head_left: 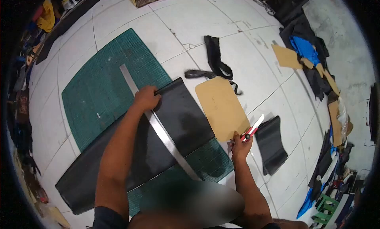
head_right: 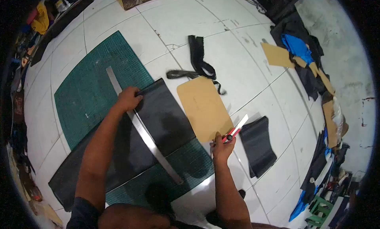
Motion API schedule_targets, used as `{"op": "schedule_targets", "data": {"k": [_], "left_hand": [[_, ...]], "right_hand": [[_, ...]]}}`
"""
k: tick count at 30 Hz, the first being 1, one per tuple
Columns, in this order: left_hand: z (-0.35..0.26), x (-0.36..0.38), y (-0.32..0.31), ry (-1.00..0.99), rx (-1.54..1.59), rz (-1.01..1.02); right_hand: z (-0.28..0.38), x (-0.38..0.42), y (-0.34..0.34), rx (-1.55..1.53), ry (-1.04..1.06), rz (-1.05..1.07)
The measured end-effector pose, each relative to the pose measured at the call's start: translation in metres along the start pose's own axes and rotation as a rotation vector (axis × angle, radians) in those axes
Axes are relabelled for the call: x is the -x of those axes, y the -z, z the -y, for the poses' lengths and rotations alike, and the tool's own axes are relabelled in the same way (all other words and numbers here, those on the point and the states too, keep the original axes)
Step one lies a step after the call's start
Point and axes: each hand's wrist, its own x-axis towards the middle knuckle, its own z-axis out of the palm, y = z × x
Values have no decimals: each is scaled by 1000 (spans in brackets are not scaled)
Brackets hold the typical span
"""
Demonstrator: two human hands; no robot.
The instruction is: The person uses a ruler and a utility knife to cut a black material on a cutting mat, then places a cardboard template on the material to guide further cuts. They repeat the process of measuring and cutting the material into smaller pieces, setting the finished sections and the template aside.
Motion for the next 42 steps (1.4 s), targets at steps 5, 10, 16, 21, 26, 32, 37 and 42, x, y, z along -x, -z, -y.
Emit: {"op": "schedule_targets", "data": {"k": [5,10,16,21,26,32,37,42], "left_hand": [[-9,14,28,-140,338,-44],[-41,69,84,-280,419,-169],[-91,138,136,-311,517,-154],[-111,165,153,-402,617,-55],[-115,174,144,-272,956,-72],[-147,191,140,-378,771,132],[-171,199,160,-572,731,30],[-169,188,150,-369,794,81]], "right_hand": [[-16,-47,36,1104,457,-80],[-1,-34,18,1274,350,-166],[33,-19,17,986,754,-126],[131,31,-20,488,773,602],[145,8,-14,502,653,1058],[172,19,-4,331,635,1018],[139,26,-2,24,443,1205],[139,38,30,280,357,982]]}}
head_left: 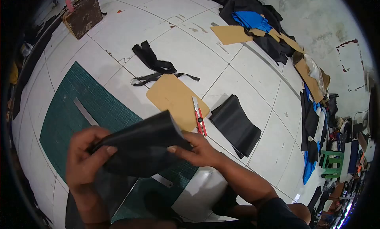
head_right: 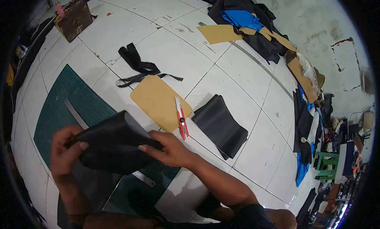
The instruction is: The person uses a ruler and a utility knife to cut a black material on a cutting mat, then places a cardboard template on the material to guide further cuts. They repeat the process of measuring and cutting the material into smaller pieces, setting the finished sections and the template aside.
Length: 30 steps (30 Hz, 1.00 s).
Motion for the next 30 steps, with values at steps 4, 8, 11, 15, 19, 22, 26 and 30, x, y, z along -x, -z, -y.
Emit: {"op": "schedule_targets", "data": {"k": [4,8,11,15,19,22,26,30], "left_hand": [[24,-9,-41,117,195,128],[34,-16,-79,-427,-122,-2],[65,-11,-67,-309,-158,2],[110,8,-38,-63,-265,-143],[157,46,-16,-68,-562,-205],[158,87,-8,39,-618,-226],[154,159,17,210,-721,-275],[159,221,54,311,-891,-215]], "right_hand": [[13,33,46,227,38,-24],[46,82,128,356,-260,68],[70,116,173,302,-561,20],[77,144,213,255,-649,6],[32,128,254,174,-798,52],[-75,112,277,61,-750,49],[-154,114,299,261,-810,11],[-167,116,289,309,-713,-43]]}}
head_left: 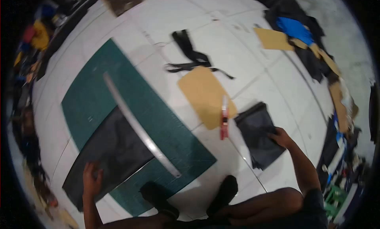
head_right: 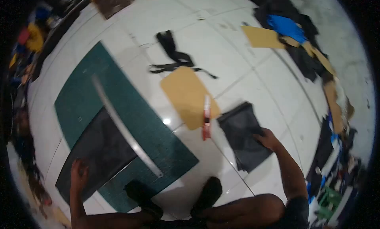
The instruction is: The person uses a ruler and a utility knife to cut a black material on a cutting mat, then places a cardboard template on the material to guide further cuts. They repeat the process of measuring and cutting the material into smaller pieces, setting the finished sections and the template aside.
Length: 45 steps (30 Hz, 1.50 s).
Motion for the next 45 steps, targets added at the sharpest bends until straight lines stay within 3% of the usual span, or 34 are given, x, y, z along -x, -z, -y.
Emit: {"op": "schedule_targets", "data": {"k": [1,3,5,7,9,10,12,14,16,18,20,22,24,26,28,31,35,38,41,44,45], "left_hand": [[2,7,13,-39,-133,9],[-9,8,33,296,-3,107],[27,11,22,305,-36,107],[19,-11,21,498,-55,208],[67,-16,-21,302,-131,67],[72,-26,-34,306,-87,65],[57,-49,-51,238,-16,18],[39,-67,-64,115,-35,-42],[33,-81,-75,21,-131,-63],[34,-92,-91,68,-167,-96],[43,-102,-105,89,-156,-87],[50,-106,-112,62,-154,-107],[57,-107,-123,48,-102,-131],[61,-108,-129,34,-72,-167],[66,-105,-133,28,-45,-185],[68,-108,-135,8,-6,-191],[72,-102,-128,19,84,-172],[75,-106,-122,39,276,-200],[76,-106,-118,54,386,-229],[72,-110,-112,69,433,-240],[73,-110,-111,82,443,-241]], "right_hand": [[5,3,-6,16,92,-53],[8,1,-9,125,113,-76],[21,7,-20,292,123,-189],[20,1,-25,426,104,-273],[27,0,-30,573,68,-358],[18,-2,-31,657,129,-402],[8,-2,-30,708,318,-567],[41,17,-30,845,455,-681],[102,36,-37,745,446,-524],[161,59,-64,710,455,-350],[206,76,-104,876,648,-139],[241,86,-154,820,793,-19],[256,81,-215,763,742,75],[254,70,-284,642,707,60],[282,82,-344,655,444,74],[264,81,-404,576,417,-75],[234,78,-431,234,406,-176],[222,95,-446,215,487,-211],[213,121,-470,221,504,-108],[229,135,-498,53,315,18],[230,135,-505,74,341,41]]}}
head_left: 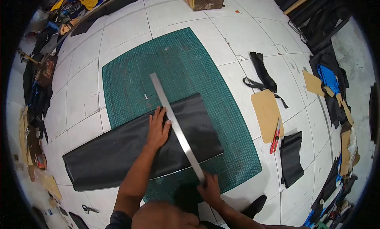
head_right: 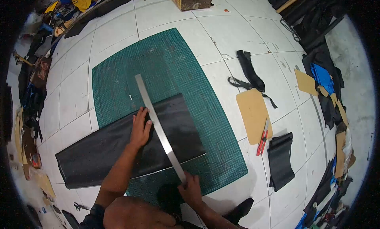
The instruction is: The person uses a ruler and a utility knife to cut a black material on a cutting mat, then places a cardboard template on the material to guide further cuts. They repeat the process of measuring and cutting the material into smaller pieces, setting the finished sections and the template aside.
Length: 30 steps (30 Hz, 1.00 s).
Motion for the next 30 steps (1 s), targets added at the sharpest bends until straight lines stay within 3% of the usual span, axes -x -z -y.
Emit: {"op": "schedule_targets", "data": {"k": [3,6,8,11,14,17,20,23,30], "left_hand": [[5,-1,-3,-57,-80,-45],[-3,-3,-4,-59,-138,-46],[-10,-5,-3,-61,-190,-46],[-1,-13,-6,-105,-250,-78],[-6,-26,-6,-67,-306,-116],[-19,-38,-2,-24,-359,-117],[-12,-52,-9,-174,-499,-168],[-8,-71,-12,-321,-441,-117],[-12,-101,-5,-185,-491,189]], "right_hand": [[-5,-1,-9,177,83,139],[-1,-11,5,89,132,-86],[-42,-42,-9,-723,-237,-274],[28,-65,39,-1020,-535,-291],[32,-77,34,-1100,-538,-185],[44,-82,21,-1076,-687,-388],[3,-96,-9,-1192,-598,-354],[39,-92,15,-1089,-727,-369],[35,-92,15,-1108,-631,-398]]}}
